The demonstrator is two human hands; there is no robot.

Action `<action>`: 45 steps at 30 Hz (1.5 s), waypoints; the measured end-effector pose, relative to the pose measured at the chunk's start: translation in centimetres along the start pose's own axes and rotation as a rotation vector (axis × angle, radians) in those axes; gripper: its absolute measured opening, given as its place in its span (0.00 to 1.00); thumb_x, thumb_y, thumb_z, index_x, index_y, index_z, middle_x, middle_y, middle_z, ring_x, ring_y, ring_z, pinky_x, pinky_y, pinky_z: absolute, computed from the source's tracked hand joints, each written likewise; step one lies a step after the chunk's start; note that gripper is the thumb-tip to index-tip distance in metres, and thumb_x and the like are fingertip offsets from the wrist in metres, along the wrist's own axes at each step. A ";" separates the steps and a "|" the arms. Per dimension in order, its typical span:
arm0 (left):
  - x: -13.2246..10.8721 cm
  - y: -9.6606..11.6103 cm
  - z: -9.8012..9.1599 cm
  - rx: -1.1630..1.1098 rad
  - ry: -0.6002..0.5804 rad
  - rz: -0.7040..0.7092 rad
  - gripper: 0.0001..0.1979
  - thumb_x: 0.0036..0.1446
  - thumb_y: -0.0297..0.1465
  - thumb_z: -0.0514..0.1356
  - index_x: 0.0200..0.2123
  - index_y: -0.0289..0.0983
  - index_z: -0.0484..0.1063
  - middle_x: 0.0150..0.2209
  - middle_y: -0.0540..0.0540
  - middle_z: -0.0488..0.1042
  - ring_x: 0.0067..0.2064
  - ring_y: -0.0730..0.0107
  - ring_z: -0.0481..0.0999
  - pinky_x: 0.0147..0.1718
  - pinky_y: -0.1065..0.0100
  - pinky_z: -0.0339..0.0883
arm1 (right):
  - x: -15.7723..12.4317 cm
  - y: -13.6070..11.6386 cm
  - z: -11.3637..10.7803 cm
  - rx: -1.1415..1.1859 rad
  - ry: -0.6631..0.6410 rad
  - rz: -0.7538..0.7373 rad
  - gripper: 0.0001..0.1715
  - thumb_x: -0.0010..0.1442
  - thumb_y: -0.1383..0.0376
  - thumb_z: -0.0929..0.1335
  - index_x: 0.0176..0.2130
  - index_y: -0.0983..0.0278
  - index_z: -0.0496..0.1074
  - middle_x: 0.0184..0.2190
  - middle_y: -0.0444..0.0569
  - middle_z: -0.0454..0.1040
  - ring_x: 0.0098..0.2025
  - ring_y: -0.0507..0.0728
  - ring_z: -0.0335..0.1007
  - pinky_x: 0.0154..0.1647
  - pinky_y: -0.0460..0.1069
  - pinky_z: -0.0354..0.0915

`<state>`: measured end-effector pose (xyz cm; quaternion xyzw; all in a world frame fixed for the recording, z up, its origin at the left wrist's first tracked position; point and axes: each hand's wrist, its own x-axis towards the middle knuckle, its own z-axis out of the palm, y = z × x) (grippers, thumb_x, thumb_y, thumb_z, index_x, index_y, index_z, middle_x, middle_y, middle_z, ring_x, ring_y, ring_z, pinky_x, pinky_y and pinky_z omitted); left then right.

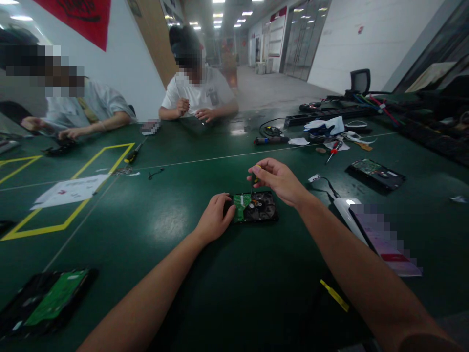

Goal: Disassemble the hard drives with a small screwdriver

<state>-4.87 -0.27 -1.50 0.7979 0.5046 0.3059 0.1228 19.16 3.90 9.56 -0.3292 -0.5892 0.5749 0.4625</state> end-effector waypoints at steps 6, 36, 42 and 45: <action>0.0 0.1 -0.1 0.004 -0.004 0.000 0.12 0.68 0.37 0.55 0.50 0.39 0.68 0.57 0.38 0.71 0.62 0.56 0.69 0.63 0.50 0.64 | 0.1 -0.2 -0.2 0.065 0.037 0.035 0.12 0.61 0.55 0.72 0.40 0.60 0.73 0.40 0.49 0.76 0.43 0.58 0.73 0.38 0.52 0.72; 0.1 0.3 -0.2 -0.003 -0.011 -0.008 0.12 0.68 0.37 0.55 0.51 0.40 0.67 0.58 0.38 0.71 0.62 0.55 0.69 0.63 0.48 0.63 | 0.1 0.1 -0.2 -0.074 -0.001 -0.003 0.15 0.60 0.51 0.73 0.41 0.58 0.79 0.47 0.49 0.77 0.45 0.57 0.72 0.37 0.51 0.72; 0.0 0.5 -0.3 -0.011 -0.013 -0.013 0.12 0.68 0.37 0.55 0.51 0.40 0.67 0.57 0.38 0.71 0.62 0.56 0.69 0.63 0.49 0.64 | 0.0 0.1 0.0 0.070 -0.015 0.036 0.15 0.63 0.51 0.70 0.39 0.60 0.76 0.46 0.51 0.76 0.45 0.58 0.75 0.44 0.55 0.74; 0.0 0.5 -0.4 -0.010 -0.016 -0.018 0.12 0.68 0.37 0.55 0.51 0.40 0.67 0.58 0.38 0.71 0.62 0.56 0.69 0.63 0.49 0.64 | 0.1 0.0 -0.1 0.071 0.007 0.058 0.15 0.64 0.52 0.69 0.39 0.61 0.74 0.46 0.52 0.75 0.45 0.59 0.75 0.42 0.54 0.74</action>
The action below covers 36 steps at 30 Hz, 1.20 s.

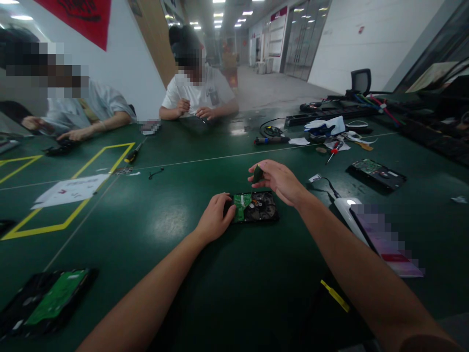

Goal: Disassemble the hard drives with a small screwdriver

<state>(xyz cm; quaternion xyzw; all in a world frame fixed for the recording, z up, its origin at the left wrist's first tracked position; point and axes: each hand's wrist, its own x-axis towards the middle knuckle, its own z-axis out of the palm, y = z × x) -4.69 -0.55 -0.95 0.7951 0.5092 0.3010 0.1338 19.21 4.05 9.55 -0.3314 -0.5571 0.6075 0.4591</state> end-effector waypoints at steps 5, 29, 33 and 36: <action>0.0 -0.3 0.1 0.011 0.004 -0.002 0.12 0.67 0.37 0.55 0.51 0.39 0.68 0.58 0.38 0.71 0.62 0.55 0.69 0.63 0.49 0.64 | 0.2 0.0 -0.4 -0.125 0.071 -0.013 0.14 0.62 0.52 0.71 0.39 0.59 0.75 0.43 0.51 0.75 0.43 0.58 0.73 0.35 0.51 0.72; 0.0 -0.2 0.1 0.017 0.000 0.012 0.12 0.67 0.37 0.56 0.51 0.39 0.67 0.58 0.38 0.71 0.62 0.55 0.69 0.63 0.49 0.64 | 0.0 -0.1 -0.5 -0.200 0.040 -0.091 0.14 0.61 0.52 0.73 0.43 0.57 0.78 0.43 0.48 0.76 0.43 0.56 0.70 0.35 0.50 0.70; 0.0 -0.2 0.1 0.011 0.003 0.013 0.12 0.67 0.37 0.55 0.51 0.39 0.67 0.57 0.38 0.71 0.62 0.55 0.69 0.63 0.49 0.64 | 0.0 0.0 -0.3 -0.128 0.027 -0.065 0.14 0.59 0.52 0.74 0.40 0.58 0.77 0.43 0.49 0.76 0.44 0.57 0.72 0.39 0.52 0.73; 0.0 -0.4 0.2 0.010 0.007 0.014 0.13 0.68 0.37 0.55 0.51 0.39 0.67 0.58 0.38 0.71 0.62 0.56 0.69 0.63 0.50 0.64 | 0.0 0.0 -0.1 -0.053 0.034 -0.026 0.16 0.61 0.51 0.72 0.38 0.60 0.75 0.42 0.50 0.76 0.44 0.58 0.74 0.40 0.53 0.74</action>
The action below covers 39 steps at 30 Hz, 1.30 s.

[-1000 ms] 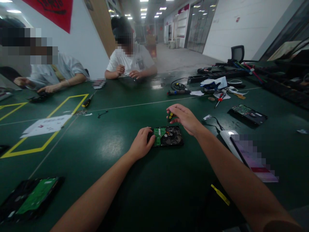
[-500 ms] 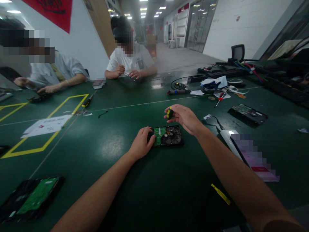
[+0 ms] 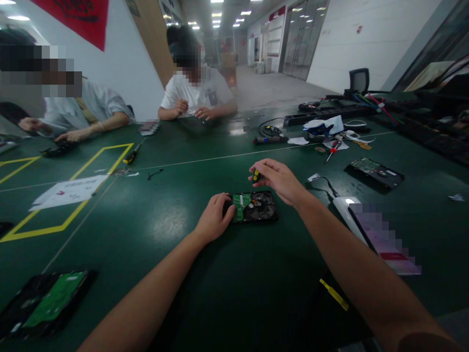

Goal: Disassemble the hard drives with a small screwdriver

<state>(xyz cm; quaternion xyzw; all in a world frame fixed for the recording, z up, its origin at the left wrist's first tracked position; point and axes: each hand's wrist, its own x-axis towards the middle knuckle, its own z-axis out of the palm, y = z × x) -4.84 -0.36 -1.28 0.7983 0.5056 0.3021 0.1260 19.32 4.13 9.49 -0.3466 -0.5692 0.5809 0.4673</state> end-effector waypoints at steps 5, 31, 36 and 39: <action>0.0 0.0 0.1 0.008 0.003 0.005 0.13 0.68 0.37 0.55 0.51 0.39 0.67 0.58 0.38 0.71 0.62 0.56 0.69 0.63 0.51 0.64 | 0.0 0.0 -0.1 0.064 0.021 0.016 0.14 0.63 0.53 0.70 0.38 0.62 0.73 0.42 0.52 0.76 0.41 0.58 0.75 0.38 0.52 0.74; -0.1 0.0 0.0 0.003 0.001 -0.004 0.12 0.67 0.37 0.56 0.51 0.39 0.67 0.57 0.38 0.71 0.62 0.56 0.69 0.63 0.49 0.64 | 0.3 0.8 -0.5 -0.316 0.106 -0.125 0.20 0.64 0.47 0.68 0.46 0.58 0.71 0.40 0.49 0.75 0.41 0.58 0.75 0.31 0.50 0.73; 0.0 -0.1 0.1 0.006 -0.001 0.012 0.13 0.68 0.37 0.55 0.51 0.39 0.67 0.57 0.38 0.71 0.62 0.55 0.69 0.63 0.49 0.64 | 0.3 1.3 -0.5 -0.470 0.115 -0.200 0.18 0.67 0.48 0.66 0.49 0.56 0.72 0.40 0.48 0.76 0.40 0.58 0.74 0.33 0.52 0.74; 0.0 -0.1 0.1 0.004 0.003 0.012 0.13 0.67 0.37 0.55 0.51 0.39 0.67 0.57 0.38 0.71 0.61 0.56 0.69 0.63 0.50 0.64 | 0.2 1.3 -0.4 -0.494 0.102 -0.195 0.18 0.67 0.49 0.65 0.49 0.55 0.72 0.41 0.48 0.76 0.40 0.58 0.74 0.33 0.52 0.74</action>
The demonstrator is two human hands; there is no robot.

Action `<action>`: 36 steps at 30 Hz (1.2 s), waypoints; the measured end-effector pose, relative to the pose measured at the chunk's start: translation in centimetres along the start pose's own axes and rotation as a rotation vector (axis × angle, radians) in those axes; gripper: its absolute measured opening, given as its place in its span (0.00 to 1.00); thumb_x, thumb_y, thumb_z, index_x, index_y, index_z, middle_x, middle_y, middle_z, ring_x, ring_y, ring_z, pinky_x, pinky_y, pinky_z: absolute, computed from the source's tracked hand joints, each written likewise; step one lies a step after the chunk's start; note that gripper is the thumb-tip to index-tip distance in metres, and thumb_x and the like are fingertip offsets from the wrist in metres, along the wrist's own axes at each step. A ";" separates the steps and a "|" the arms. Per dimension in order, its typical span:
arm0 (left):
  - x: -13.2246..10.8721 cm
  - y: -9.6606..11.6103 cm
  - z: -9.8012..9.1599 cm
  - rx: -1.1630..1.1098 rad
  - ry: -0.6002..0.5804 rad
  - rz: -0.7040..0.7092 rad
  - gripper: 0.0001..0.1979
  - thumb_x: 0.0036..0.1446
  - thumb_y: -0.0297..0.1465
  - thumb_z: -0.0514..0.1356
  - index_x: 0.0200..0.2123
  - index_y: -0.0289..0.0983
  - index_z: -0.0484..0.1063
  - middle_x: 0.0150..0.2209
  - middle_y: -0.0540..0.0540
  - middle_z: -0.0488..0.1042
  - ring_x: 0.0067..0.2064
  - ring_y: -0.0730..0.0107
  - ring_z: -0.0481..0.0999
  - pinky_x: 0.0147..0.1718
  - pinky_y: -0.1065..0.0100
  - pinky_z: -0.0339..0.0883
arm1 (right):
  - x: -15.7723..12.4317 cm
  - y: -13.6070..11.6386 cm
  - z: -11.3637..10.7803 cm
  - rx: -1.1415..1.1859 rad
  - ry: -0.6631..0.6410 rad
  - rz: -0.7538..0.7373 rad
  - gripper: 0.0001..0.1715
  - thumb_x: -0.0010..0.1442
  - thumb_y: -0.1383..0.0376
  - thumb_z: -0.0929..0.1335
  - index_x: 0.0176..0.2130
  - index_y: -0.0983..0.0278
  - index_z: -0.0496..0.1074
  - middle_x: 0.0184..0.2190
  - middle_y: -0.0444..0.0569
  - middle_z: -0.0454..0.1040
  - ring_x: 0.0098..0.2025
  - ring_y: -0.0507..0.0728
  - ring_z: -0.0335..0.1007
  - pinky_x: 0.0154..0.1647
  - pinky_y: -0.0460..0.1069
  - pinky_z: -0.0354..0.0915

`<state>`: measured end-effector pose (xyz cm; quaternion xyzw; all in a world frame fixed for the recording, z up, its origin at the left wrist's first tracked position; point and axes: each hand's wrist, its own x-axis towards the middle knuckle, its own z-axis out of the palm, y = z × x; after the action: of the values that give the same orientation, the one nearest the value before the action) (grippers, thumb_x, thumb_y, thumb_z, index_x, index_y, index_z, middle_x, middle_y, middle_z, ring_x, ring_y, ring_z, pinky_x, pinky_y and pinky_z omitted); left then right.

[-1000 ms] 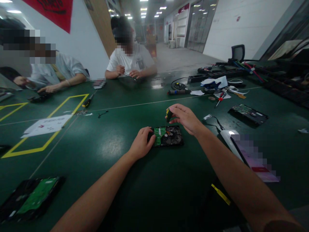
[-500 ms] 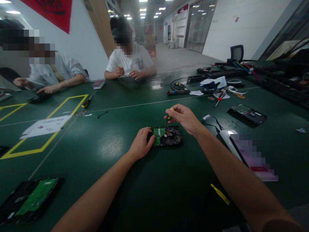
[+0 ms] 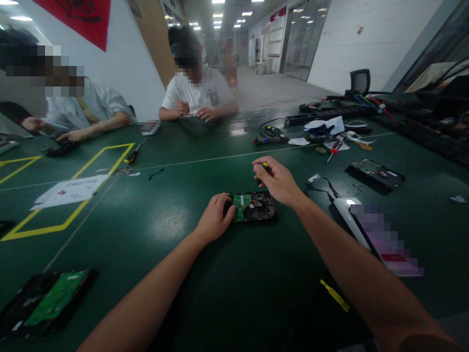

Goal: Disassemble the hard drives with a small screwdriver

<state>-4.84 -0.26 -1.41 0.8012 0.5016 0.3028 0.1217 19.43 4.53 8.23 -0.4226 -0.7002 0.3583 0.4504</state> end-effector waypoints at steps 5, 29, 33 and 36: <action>0.0 0.1 -0.1 -0.003 -0.002 -0.009 0.13 0.68 0.37 0.55 0.51 0.39 0.67 0.57 0.38 0.71 0.62 0.56 0.69 0.63 0.51 0.64 | 0.1 -0.3 -0.3 -0.145 0.055 -0.008 0.17 0.67 0.54 0.65 0.50 0.58 0.74 0.42 0.50 0.77 0.39 0.58 0.73 0.37 0.53 0.72; 0.3 0.6 -0.8 0.083 -0.156 0.129 0.24 0.71 0.32 0.47 0.67 0.44 0.63 0.65 0.40 0.64 0.67 0.55 0.61 0.66 0.47 0.58 | -0.5 -0.5 0.5 -0.363 0.068 -0.236 0.24 0.65 0.65 0.65 0.60 0.56 0.66 0.51 0.53 0.75 0.49 0.63 0.72 0.50 0.60 0.68; 0.3 1.1 -1.4 0.052 -0.163 0.128 0.24 0.71 0.34 0.47 0.67 0.43 0.63 0.63 0.39 0.65 0.65 0.54 0.63 0.65 0.48 0.59 | -0.6 -0.9 1.0 -0.360 0.040 -0.266 0.28 0.63 0.67 0.65 0.62 0.55 0.65 0.50 0.52 0.75 0.51 0.64 0.72 0.53 0.60 0.68; 0.0 1.7 -2.3 0.042 -0.184 0.111 0.25 0.70 0.42 0.51 0.67 0.43 0.64 0.62 0.37 0.66 0.64 0.51 0.65 0.63 0.47 0.62 | -0.8 -1.0 1.4 -0.362 0.048 -0.265 0.28 0.64 0.66 0.65 0.63 0.54 0.63 0.51 0.52 0.75 0.50 0.64 0.73 0.53 0.61 0.68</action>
<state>-5.04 -1.33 1.21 0.8545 0.4494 0.2237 0.1336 18.07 3.22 8.37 -0.4093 -0.7915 0.1541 0.4268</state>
